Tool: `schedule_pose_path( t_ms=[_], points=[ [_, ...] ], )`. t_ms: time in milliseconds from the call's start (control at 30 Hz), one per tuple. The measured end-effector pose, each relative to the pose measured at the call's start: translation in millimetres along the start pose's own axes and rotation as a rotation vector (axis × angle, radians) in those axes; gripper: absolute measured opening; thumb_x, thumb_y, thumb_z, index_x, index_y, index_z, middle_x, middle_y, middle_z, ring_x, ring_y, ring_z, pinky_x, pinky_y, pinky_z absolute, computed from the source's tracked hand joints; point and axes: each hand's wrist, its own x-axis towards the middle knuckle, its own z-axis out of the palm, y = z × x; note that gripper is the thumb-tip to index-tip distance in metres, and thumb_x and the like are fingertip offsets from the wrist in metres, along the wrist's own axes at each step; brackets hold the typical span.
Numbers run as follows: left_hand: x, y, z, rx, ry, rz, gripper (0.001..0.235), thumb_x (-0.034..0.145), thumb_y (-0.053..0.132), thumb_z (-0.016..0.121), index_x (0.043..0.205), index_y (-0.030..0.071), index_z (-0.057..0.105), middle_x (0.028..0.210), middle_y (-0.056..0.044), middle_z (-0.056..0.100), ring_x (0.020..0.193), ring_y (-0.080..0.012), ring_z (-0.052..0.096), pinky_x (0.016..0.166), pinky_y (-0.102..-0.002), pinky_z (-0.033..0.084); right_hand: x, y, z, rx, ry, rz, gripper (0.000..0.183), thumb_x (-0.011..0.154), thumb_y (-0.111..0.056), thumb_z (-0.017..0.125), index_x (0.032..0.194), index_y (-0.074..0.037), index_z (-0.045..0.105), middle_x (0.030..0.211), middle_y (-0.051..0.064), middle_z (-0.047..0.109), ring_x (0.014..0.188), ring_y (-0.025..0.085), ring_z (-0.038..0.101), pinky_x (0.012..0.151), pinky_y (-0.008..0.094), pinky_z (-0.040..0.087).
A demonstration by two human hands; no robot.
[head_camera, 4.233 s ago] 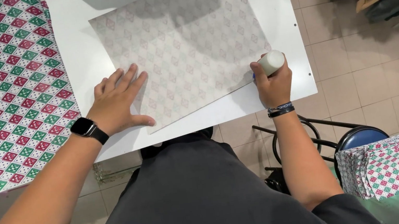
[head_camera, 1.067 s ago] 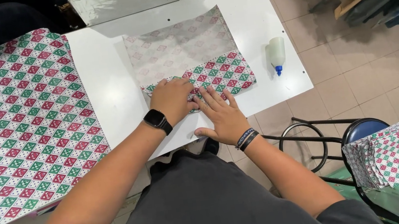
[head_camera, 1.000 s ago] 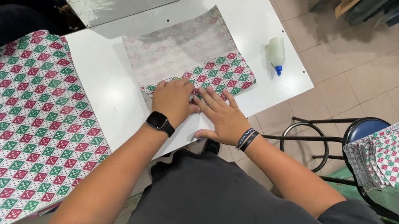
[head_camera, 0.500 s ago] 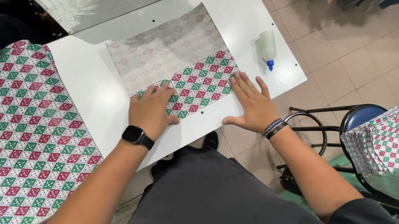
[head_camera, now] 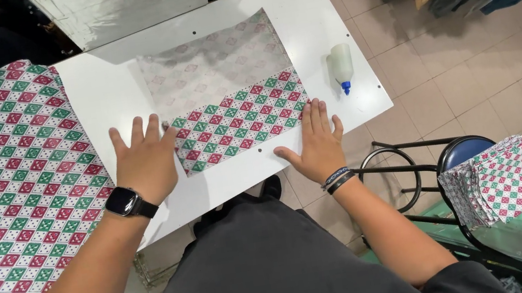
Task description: The person repeatedly applies glue to a white paper sheet and adheres a patterned paper on top, then folds and stacks the finished pieces. The process is repeated multiple times with consistent hand movements and placement.
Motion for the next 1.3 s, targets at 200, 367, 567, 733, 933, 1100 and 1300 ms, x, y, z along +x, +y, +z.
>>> schedule_pose_path(
  t_ms=[200, 367, 567, 733, 933, 1100, 1300],
  points=[
    [49.6, 68.2, 18.1, -0.336, 0.447, 0.452, 0.037, 0.103, 0.021, 0.052, 0.136, 0.009, 0.062, 0.144, -0.015, 0.059, 0.135, -0.0338, 0.054, 0.115, -0.058, 0.029, -44.2, -61.6, -55.7, -0.118, -0.301, -0.002, 0.114, 0.087, -0.089, 0.032, 0.153, 0.004, 0.033, 0.157, 0.029, 0.033, 0.148, 0.038, 0.031, 0.113, 0.051, 0.023],
    [75.4, 108.3, 51.2, -0.398, 0.358, 0.613, 0.035, 0.102, 0.037, 0.059, 0.125, 0.012, 0.068, 0.130, -0.010, 0.065, 0.130, -0.0289, 0.057, 0.113, -0.051, 0.032, -54.6, -23.3, -27.6, 0.564, -0.478, 0.003, 0.061, 0.095, -0.061, 0.058, 0.112, -0.005, 0.078, 0.086, 0.010, 0.080, 0.081, 0.024, 0.078, 0.066, 0.033, 0.058],
    [67.9, 88.4, 48.7, -0.304, 0.293, 0.812, 0.030, 0.098, 0.024, 0.063, 0.128, 0.021, 0.066, 0.135, -0.005, 0.059, 0.141, -0.0293, 0.044, 0.119, -0.057, 0.023, -42.8, 28.8, -5.3, 0.624, -0.288, 0.153, 0.045, 0.099, -0.031, 0.063, 0.128, 0.003, 0.067, 0.103, 0.020, 0.077, 0.096, 0.032, 0.075, 0.078, 0.040, 0.060],
    [55.0, 66.6, 34.0, -0.256, 0.125, 0.881, 0.035, 0.097, 0.013, 0.062, 0.131, 0.017, 0.066, 0.144, -0.007, 0.057, 0.144, -0.0309, 0.041, 0.120, -0.054, 0.026, -32.2, 61.3, 25.0, 0.676, -0.081, 0.224, 0.028, 0.100, -0.032, 0.063, 0.109, -0.008, 0.074, 0.080, 0.007, 0.076, 0.076, 0.019, 0.072, 0.068, 0.032, 0.056],
    [41.9, 52.8, 43.8, -0.333, 0.093, 0.872, 0.041, 0.094, 0.005, 0.056, 0.131, 0.019, 0.067, 0.142, -0.004, 0.058, 0.146, -0.0278, 0.040, 0.123, -0.053, 0.022, -10.4, 52.6, -10.5, 0.757, 0.005, 0.202, 0.024, 0.103, -0.017, 0.055, 0.117, -0.003, 0.069, 0.071, 0.011, 0.072, 0.064, 0.020, 0.069, 0.068, 0.034, 0.054],
    [34.1, 48.5, 58.1, -0.469, 0.157, 0.846, 0.038, 0.093, 0.007, 0.055, 0.127, 0.018, 0.069, 0.139, -0.003, 0.062, 0.145, -0.0268, 0.042, 0.123, -0.052, 0.021, 22.9, 24.1, -29.0, 0.825, 0.007, 0.099, 0.033, 0.108, -0.015, 0.049, 0.129, 0.004, 0.065, 0.100, 0.025, 0.075, 0.098, 0.034, 0.072, 0.088, 0.047, 0.055],
    [45.2, 44.7, 78.6, -0.440, 0.389, 0.750, 0.024, 0.097, 0.032, 0.066, 0.119, 0.023, 0.072, 0.135, 0.001, 0.065, 0.143, -0.0253, 0.045, 0.124, -0.052, 0.022, 77.7, -5.9, -9.8, 1.071, 0.122, 0.206, 0.069, 0.106, -0.063, 0.046, 0.137, -0.004, 0.063, 0.131, 0.021, 0.066, 0.128, 0.034, 0.059, 0.108, 0.047, 0.045]
  ],
)
